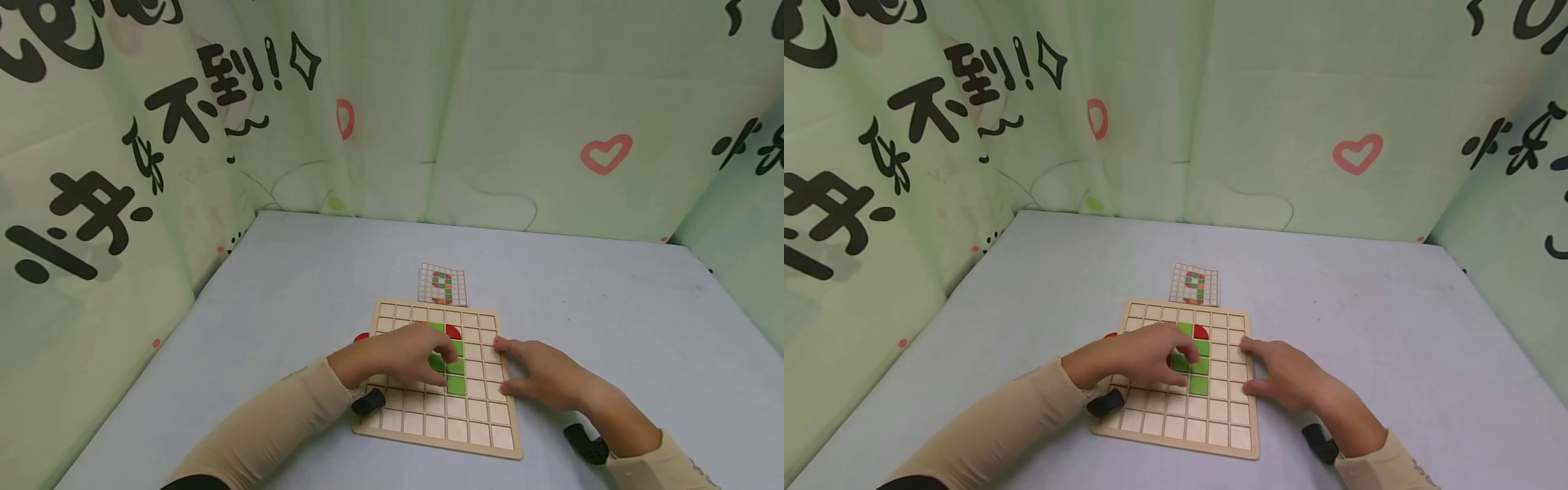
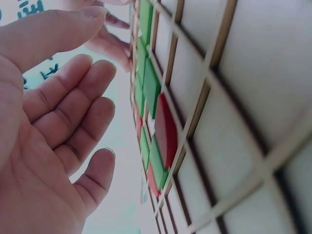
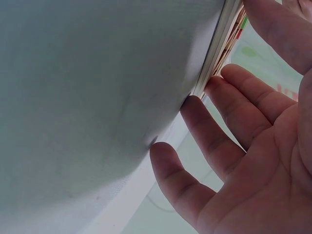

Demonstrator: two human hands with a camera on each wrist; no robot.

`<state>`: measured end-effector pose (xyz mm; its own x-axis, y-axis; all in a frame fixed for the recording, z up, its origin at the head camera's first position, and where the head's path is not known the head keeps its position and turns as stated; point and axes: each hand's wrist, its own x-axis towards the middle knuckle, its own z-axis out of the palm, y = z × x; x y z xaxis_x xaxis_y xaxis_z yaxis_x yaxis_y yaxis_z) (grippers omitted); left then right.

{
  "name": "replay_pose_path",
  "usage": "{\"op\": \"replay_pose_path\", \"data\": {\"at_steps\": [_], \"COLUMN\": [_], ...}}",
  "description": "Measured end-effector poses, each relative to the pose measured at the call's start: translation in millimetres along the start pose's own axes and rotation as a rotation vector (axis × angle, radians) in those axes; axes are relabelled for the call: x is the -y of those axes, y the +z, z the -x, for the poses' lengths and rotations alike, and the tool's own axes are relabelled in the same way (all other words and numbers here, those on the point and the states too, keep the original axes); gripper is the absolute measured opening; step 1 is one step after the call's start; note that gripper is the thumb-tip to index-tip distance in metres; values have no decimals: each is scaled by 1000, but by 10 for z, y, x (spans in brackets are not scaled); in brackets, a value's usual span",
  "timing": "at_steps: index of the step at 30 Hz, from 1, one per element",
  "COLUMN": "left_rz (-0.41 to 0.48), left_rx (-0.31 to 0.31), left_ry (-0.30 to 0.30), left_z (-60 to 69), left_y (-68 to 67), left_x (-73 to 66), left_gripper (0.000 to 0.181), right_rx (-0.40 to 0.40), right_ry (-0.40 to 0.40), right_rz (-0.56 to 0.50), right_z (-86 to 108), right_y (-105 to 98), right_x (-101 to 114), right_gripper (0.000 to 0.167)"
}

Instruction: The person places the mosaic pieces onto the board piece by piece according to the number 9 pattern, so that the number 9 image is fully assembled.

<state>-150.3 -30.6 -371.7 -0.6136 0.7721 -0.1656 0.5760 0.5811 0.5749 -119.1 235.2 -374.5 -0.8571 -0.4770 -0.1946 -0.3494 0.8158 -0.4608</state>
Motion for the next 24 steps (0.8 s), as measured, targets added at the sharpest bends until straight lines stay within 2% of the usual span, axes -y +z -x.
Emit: {"op": "replay_pose_path", "data": {"at_steps": [7, 24], "left_rz": [23, 103], "left_rx": [-46, -156], "left_ry": [-17, -181], "left_z": [99, 420], "left_y": [-127, -302], "left_x": [103, 357], "left_gripper": [26, 26], "right_rx": [-5, 1], "right_ry": [-4, 10], "right_rz": [9, 19], "right_z": [-2, -3], "right_y": [3, 5], "right_x": [-6, 11], "right_gripper": [75, 76]}}
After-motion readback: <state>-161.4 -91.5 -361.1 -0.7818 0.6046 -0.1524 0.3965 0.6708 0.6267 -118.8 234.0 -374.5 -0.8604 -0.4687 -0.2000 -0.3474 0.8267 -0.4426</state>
